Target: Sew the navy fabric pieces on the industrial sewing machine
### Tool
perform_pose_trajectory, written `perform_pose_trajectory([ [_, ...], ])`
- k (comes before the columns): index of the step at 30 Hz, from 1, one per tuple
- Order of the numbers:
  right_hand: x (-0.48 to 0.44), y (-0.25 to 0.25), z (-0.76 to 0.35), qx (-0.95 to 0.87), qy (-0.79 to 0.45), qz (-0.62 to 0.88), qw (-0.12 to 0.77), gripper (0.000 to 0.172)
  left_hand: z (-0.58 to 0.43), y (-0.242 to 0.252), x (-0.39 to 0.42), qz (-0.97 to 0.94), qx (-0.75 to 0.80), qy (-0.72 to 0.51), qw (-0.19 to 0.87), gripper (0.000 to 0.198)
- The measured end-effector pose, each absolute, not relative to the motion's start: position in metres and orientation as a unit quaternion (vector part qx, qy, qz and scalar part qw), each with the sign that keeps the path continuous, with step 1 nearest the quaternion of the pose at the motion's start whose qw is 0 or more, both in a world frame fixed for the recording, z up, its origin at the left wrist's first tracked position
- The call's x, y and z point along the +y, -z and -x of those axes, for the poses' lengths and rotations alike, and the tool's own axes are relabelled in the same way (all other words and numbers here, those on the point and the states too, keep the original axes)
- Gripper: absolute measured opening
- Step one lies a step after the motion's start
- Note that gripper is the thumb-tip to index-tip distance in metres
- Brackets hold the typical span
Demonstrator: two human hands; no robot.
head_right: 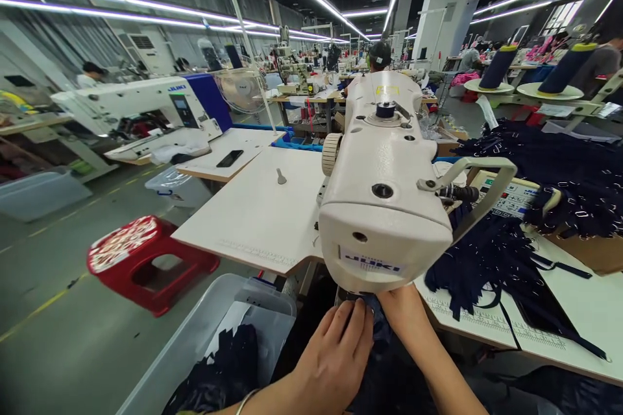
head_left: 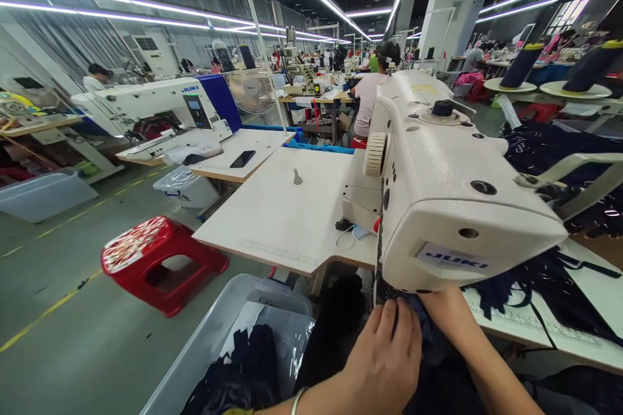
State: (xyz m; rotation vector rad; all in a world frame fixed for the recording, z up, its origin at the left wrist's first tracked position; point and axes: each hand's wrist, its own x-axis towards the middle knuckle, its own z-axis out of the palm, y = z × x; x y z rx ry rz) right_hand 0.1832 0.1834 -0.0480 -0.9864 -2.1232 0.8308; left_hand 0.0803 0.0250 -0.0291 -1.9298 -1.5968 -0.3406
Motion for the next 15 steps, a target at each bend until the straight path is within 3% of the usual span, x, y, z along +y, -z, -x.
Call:
perform_pose_trajectory([
  [15, 0.196, 0.059, -0.183, -0.813, -0.318, 0.373, 0.314, 0.022, -0.088, 0.025, 0.031, 0.711, -0.619, 0.129, 0.308, 0.035],
])
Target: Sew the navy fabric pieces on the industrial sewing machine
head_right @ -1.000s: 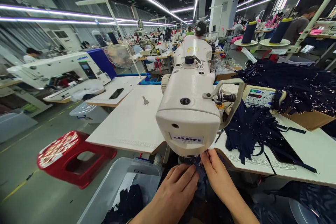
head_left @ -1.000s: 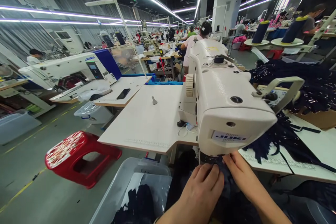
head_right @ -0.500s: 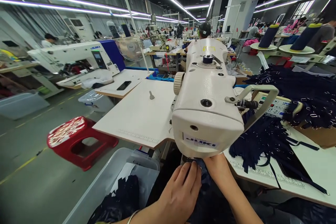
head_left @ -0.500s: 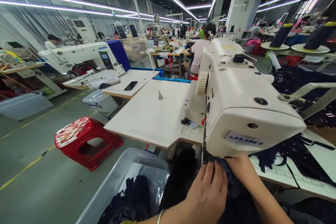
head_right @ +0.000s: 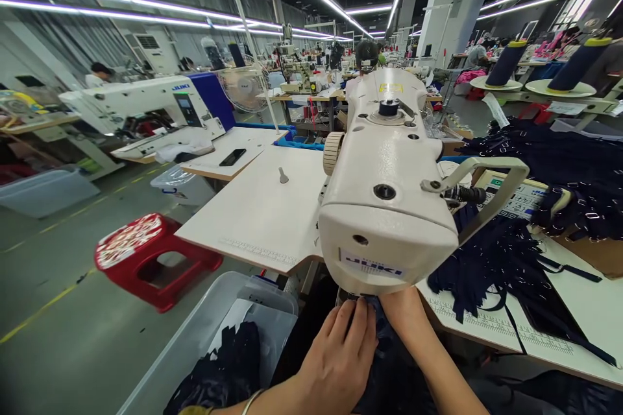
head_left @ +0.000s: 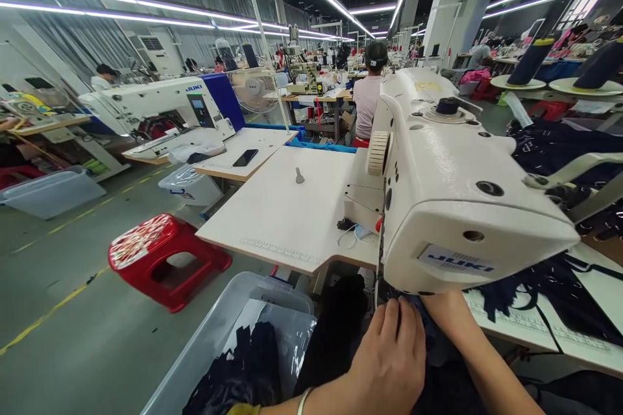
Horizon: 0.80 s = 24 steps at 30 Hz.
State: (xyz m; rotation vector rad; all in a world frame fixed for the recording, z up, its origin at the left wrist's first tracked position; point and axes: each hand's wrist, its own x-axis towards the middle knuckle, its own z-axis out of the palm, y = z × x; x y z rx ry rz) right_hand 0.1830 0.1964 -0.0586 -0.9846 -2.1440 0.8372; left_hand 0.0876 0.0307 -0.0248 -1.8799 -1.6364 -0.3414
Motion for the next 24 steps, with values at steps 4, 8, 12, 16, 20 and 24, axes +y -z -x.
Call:
perform_pose_trajectory([
  [4, 0.1980, 0.0615, -0.1837, -0.810, -0.318, 0.381, 0.313, 0.026, -0.0884, 0.0245, 0.0313, 0.708, -0.621, 0.134, 0.308, 0.035],
  [8, 0.1984, 0.0649, -0.1840, -0.807, -0.320, 0.386, 0.311, 0.025, -0.0887, 0.0246, 0.0316, 0.707, -0.625, 0.136, 0.304, 0.035],
  [12, 0.1978, 0.0652, -0.1837, -0.806, -0.322, 0.387, 0.311, 0.025, -0.0884, 0.0253, 0.0309, 0.711, -0.621, 0.128, 0.304, 0.036],
  [16, 0.1976, 0.0629, -0.1833, -0.805, -0.323, 0.386, 0.315, 0.026, -0.0877, 0.0265, 0.0302, 0.704, -0.623, 0.130, 0.315, 0.036],
  [20, 0.1968, 0.0593, -0.1826, -0.806, -0.325, 0.377, 0.321, 0.026, -0.0856, 0.0272, 0.0310, 0.706, -0.620, 0.138, 0.314, 0.036],
  [24, 0.1955, 0.0574, -0.1813, -0.811, -0.327, 0.362, 0.323, 0.021, -0.0826, 0.0271, 0.0322, 0.703, -0.624, 0.147, 0.308, 0.035],
])
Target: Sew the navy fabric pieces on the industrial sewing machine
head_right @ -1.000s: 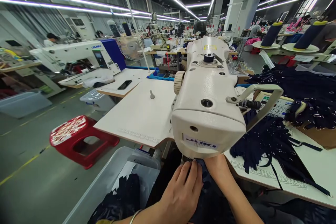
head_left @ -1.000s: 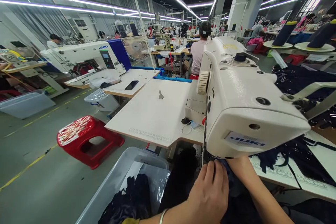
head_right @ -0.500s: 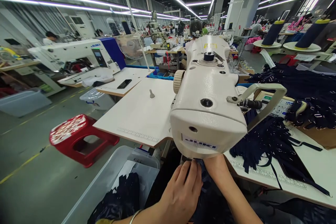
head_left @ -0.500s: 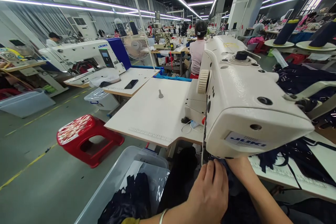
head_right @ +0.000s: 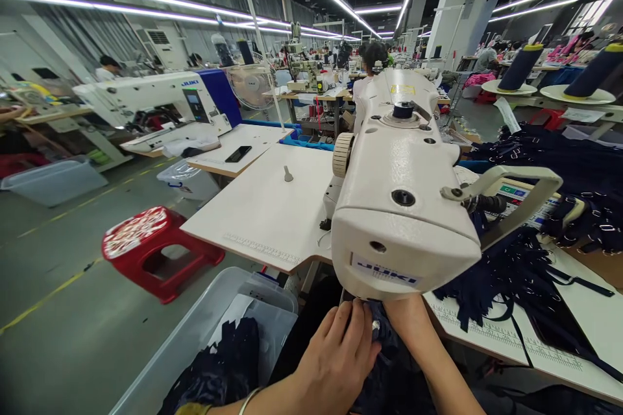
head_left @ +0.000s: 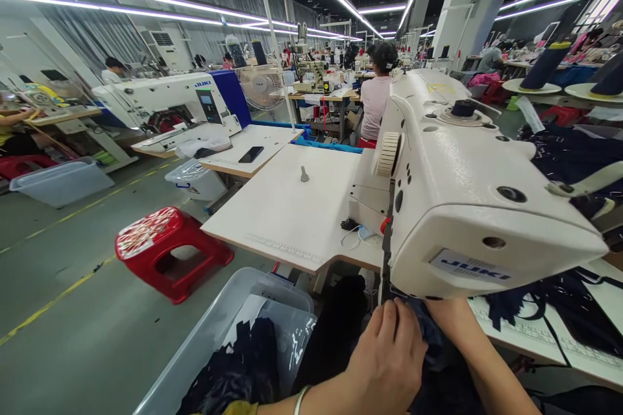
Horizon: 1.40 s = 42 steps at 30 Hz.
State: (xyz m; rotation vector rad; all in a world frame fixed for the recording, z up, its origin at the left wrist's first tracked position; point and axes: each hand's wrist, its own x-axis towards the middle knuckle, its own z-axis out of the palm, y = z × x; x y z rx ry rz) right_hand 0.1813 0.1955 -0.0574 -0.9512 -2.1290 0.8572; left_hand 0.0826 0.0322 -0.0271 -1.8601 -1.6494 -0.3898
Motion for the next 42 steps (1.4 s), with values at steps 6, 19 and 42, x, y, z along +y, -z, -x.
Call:
perform_pose_trajectory([
  [6, 0.199, 0.059, -0.182, -0.811, -0.324, 0.364, 0.323, 0.018, -0.081, 0.028, 0.030, 0.710, -0.619, 0.142, 0.305, 0.037],
  [19, 0.181, 0.050, -0.179, -0.796, -0.329, 0.379, 0.340, 0.032, -0.082, 0.032, 0.029, 0.728, -0.609, 0.121, 0.293, 0.039],
  [42, 0.192, 0.052, -0.174, -0.816, -0.290, 0.330, 0.376, 0.014, -0.085, 0.025, 0.037, 0.709, -0.630, 0.163, 0.273, 0.036],
])
